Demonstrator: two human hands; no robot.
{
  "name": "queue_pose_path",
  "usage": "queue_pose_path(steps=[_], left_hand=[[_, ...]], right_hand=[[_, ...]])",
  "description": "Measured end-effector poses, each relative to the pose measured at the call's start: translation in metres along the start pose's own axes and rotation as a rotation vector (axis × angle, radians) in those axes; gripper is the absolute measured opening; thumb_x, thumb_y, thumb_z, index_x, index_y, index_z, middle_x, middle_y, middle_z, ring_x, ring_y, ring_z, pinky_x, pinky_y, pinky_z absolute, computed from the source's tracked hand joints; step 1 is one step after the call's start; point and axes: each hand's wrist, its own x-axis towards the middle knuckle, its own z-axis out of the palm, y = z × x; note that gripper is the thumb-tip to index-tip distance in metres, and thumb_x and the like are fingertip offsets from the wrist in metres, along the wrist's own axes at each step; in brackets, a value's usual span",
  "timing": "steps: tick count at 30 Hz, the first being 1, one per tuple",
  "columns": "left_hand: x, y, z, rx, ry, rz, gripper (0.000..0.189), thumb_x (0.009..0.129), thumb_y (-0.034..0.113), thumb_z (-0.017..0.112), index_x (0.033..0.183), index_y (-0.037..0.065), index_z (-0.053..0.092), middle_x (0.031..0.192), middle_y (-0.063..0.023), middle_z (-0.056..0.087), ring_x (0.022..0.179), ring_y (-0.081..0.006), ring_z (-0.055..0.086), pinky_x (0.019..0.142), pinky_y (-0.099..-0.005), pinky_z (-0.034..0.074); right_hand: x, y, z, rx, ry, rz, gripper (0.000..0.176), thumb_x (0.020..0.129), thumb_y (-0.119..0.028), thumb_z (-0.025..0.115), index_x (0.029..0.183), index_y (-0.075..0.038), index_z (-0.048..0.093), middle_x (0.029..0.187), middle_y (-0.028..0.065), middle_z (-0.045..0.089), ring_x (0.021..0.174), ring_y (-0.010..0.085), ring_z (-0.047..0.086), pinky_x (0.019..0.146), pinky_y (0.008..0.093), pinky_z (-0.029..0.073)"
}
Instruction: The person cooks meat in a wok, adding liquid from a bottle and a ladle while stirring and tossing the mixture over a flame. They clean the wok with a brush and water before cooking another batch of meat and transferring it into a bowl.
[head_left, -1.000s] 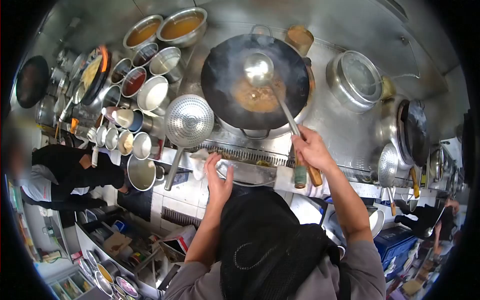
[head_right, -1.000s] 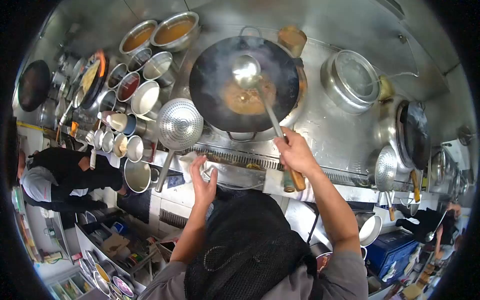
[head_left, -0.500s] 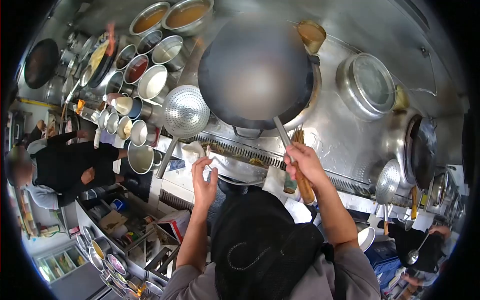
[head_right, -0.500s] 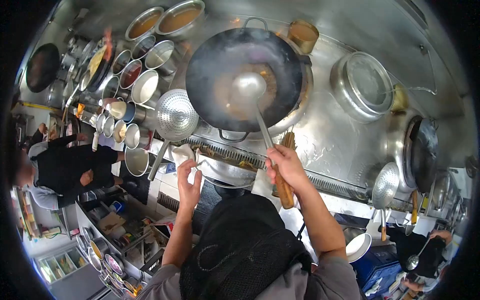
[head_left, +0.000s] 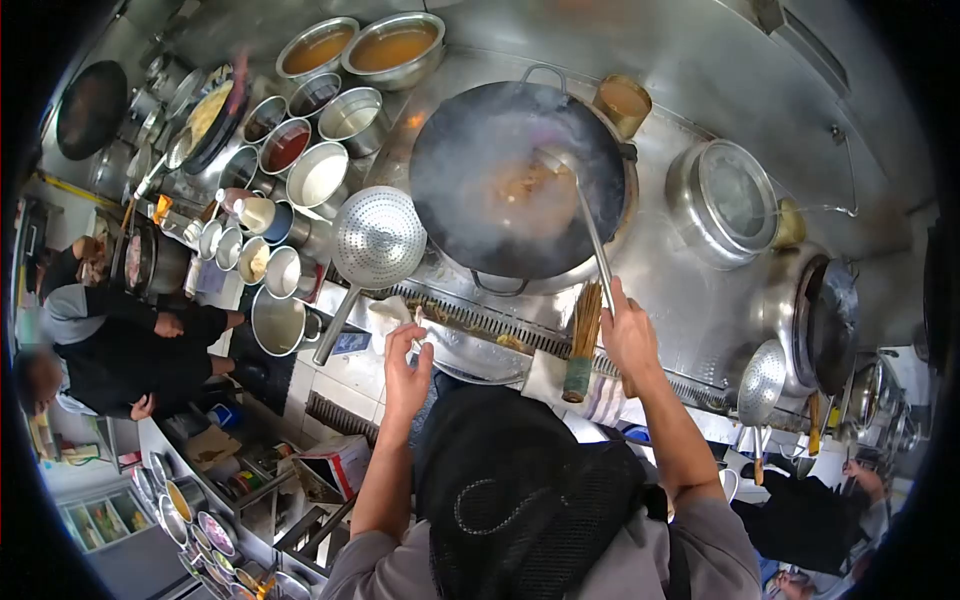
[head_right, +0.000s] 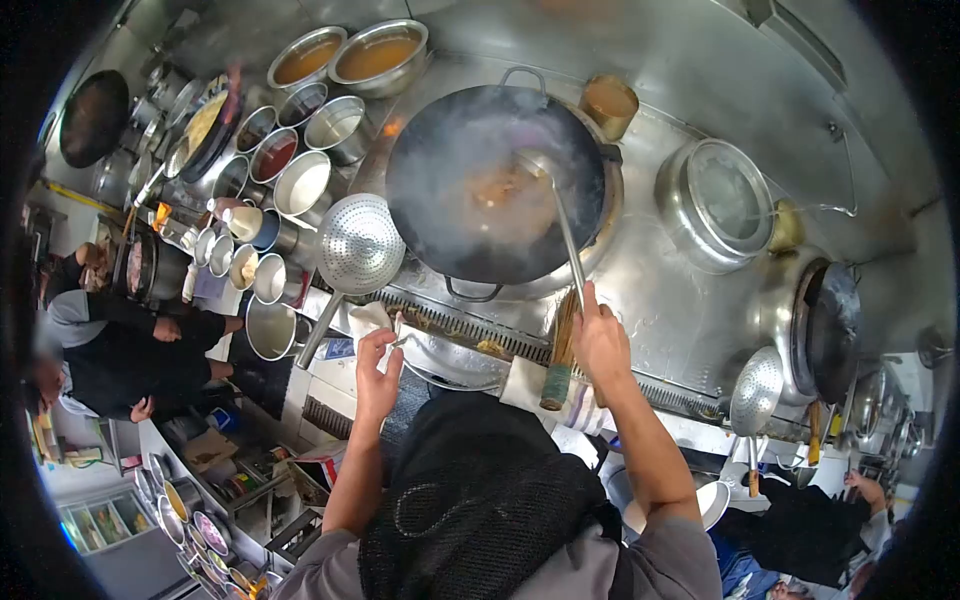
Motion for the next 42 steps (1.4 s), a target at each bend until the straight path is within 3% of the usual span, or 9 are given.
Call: queue_pose_path(steps=[3, 6, 13, 18, 25, 27, 31, 37, 42], left_hand=[[0.002, -0.003, -0.004, -0.007, -0.014, -0.020, 0.022, 0.086, 0.001, 0.064, 0.108, 0.001, 0.060, 0.117, -0.0186, 0.058, 0.115, -0.0344, 0.055, 0.101, -0.0406, 0.043], [0.003, -0.006, -0.013, -0.037, 0.017, -0.025, 0.023, 0.086, 0.001, 0.064, 0.109, 0.002, 0.061, 0.118, -0.0181, 0.059, 0.114, -0.0332, 0.056, 0.098, -0.0389, 0.044], [0.000, -0.016, -0.044, -0.020, 0.053, -0.105, 0.024, 0.090, 0.006, 0.064, 0.114, 0.004, 0.060, 0.123, -0.0146, 0.058, 0.115, -0.0296, 0.056, 0.094, -0.0392, 0.047], [-0.007, -0.022, -0.063, -0.006, 0.085, -0.149, 0.024, 0.092, 0.008, 0.063, 0.115, 0.005, 0.060, 0.123, -0.0125, 0.058, 0.116, -0.0271, 0.056, 0.093, -0.0401, 0.048], [0.037, -0.005, -0.100, 0.073, 0.053, 0.012, 0.019, 0.090, 0.005, 0.064, 0.109, 0.002, 0.062, 0.116, -0.0159, 0.062, 0.108, -0.0295, 0.060, 0.091, -0.0369, 0.050], [0.064, -0.011, -0.123, 0.140, 0.102, 0.118, 0.018, 0.095, 0.007, 0.061, 0.111, 0.000, 0.059, 0.115, -0.0119, 0.061, 0.104, -0.0214, 0.061, 0.091, -0.0353, 0.051], [0.132, -0.002, -0.172, 0.206, 0.206, 0.202, 0.020, 0.088, 0.002, 0.065, 0.108, 0.002, 0.063, 0.113, -0.0145, 0.064, 0.099, -0.0285, 0.062, 0.086, -0.0371, 0.049], [0.276, -0.070, -0.178, 0.380, 0.147, 0.353, 0.022, 0.083, 0.001, 0.065, 0.105, 0.002, 0.064, 0.105, -0.0192, 0.064, 0.097, -0.0368, 0.063, 0.085, -0.0414, 0.051], [0.387, -0.181, -0.118, 0.655, -0.155, 0.209, 0.027, 0.080, 0.006, 0.066, 0.107, 0.006, 0.065, 0.109, -0.0229, 0.063, 0.102, -0.0384, 0.063, 0.088, -0.0440, 0.054]], right_hand=[[-0.003, -0.016, -0.013, 0.159, -0.028, -0.077, 0.044, 0.094, -0.013, 0.055, 0.135, 0.002, 0.049, 0.080, 0.0194, 0.065, 0.064, 0.0373, 0.066, 0.061, 0.0477, 0.054], [0.005, -0.039, -0.043, 1.269, -0.463, 0.571, 0.031, 0.100, -0.023, 0.055, 0.122, 0.000, 0.057, 0.074, 0.0013, 0.055, 0.052, 0.0084, 0.051, 0.046, 0.0255, 0.047], [0.003, -0.038, -0.050, 1.195, -0.505, 0.528, 0.036, 0.100, -0.020, 0.056, 0.130, -0.001, 0.057, 0.073, 0.0044, 0.056, 0.057, 0.0075, 0.054, 0.043, 0.0225, 0.045], [0.016, -0.038, -0.020, 0.207, -0.071, 0.037, 0.052, 0.088, -0.012, 0.060, 0.138, 0.001, 0.050, 0.091, 0.0294, 0.066, 0.082, 0.0471, 0.065, 0.077, 0.0496, 0.054], [0.061, 0.010, 0.001, -0.079, -0.045, -0.386, 0.064, 0.085, -0.006, 0.061, 0.146, -0.019, 0.046, 0.098, 0.0221, 0.066, 0.087, 0.0417, 0.065, 0.078, 0.0491, 0.054], [0.043, 0.015, -0.027, -0.238, -0.185, -0.305, 0.068, 0.083, -0.003, 0.061, 0.145, -0.028, 0.048, 0.096, 0.0170, 0.065, 0.084, 0.0394, 0.064, 0.076, 0.0476, 0.054], [-0.014, 0.030, -0.064, -0.502, -0.164, -0.173, 0.061, 0.088, -0.008, 0.060, 0.145, -0.029, 0.048, 0.091, 0.0143, 0.063, 0.075, 0.0385, 0.064, 0.069, 0.0491, 0.052], [-0.040, 0.010, -0.046, -0.273, 0.093, -0.110, 0.062, 0.087, 0.002, 0.061, 0.146, -0.011, 0.046, 0.113, 0.0247, 0.066, 0.088, 0.0382, 0.068, 0.077, 0.0460, 0.053], [-0.024, -0.100, 0.011, 0.269, 0.086, 0.268, 0.057, 0.090, 0.004, 0.060, 0.145, -0.001, 0.047, 0.118, 0.0186, 0.066, 0.088, 0.0182, 0.064, 0.076, 0.0318, 0.052]])
